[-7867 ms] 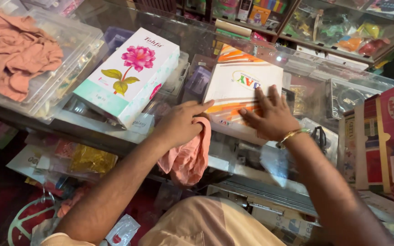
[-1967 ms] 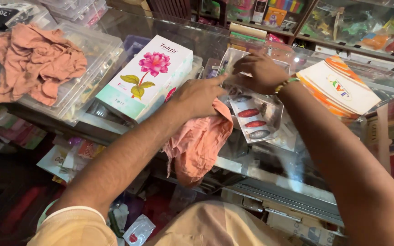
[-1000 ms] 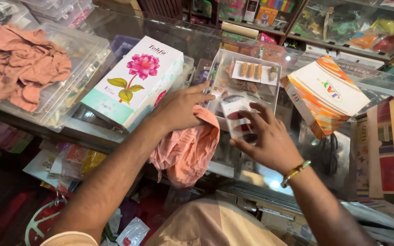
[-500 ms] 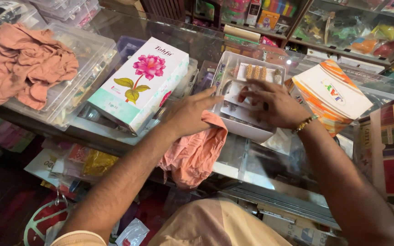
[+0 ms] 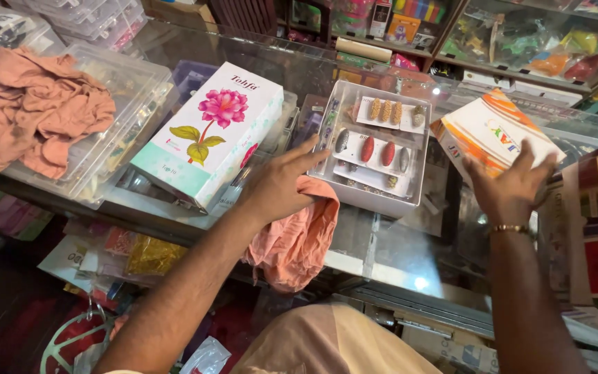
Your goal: The person wipes down several boxes of hair ornaments with a cloth, handling them one at a time on a glass counter. They pick up and clean a variety of boxes, including white, light blue, pink, and patterned ones, before stacking them together.
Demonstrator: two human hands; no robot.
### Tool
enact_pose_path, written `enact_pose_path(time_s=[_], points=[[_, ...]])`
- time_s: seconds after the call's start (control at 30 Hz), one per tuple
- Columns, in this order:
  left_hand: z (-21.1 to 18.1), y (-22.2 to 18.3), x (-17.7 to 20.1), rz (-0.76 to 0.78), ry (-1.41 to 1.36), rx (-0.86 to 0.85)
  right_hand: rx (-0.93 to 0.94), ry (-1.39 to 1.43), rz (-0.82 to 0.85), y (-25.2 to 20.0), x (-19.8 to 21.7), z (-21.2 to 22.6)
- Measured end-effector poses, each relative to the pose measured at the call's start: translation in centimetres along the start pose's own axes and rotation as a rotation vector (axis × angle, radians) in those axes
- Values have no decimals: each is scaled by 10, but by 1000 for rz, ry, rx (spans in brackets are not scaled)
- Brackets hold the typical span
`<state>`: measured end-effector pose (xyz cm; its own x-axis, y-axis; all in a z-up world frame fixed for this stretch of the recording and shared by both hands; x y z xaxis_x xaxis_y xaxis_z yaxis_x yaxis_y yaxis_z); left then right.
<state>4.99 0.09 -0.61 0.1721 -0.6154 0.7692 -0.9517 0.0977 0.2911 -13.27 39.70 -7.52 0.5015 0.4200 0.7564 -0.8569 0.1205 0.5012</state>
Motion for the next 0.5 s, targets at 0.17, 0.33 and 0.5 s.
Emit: enact_pose_path(time_s=[0.17,0.33,0.5], points=[[-5,17,2,153,56,120,-47,41,92,-29,-38,-50],[21,50,-3,89,46,-51,54,-149,87,-48,-3,-44],[12,54,0,147,71,7,147,18,96,-47,27,-25]])
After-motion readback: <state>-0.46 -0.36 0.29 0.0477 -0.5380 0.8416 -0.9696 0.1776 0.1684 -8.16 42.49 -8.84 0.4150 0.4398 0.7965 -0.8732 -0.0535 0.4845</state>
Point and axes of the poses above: each hand's wrist, its own y-axis towards the middle knuckle, its own x-axis out of the back of the hand, z = x × y, the point moved 1 cm from there along y, towards the middle knuckle, and after that the axes turned 1 degree about -y, right-handed, at the moved point
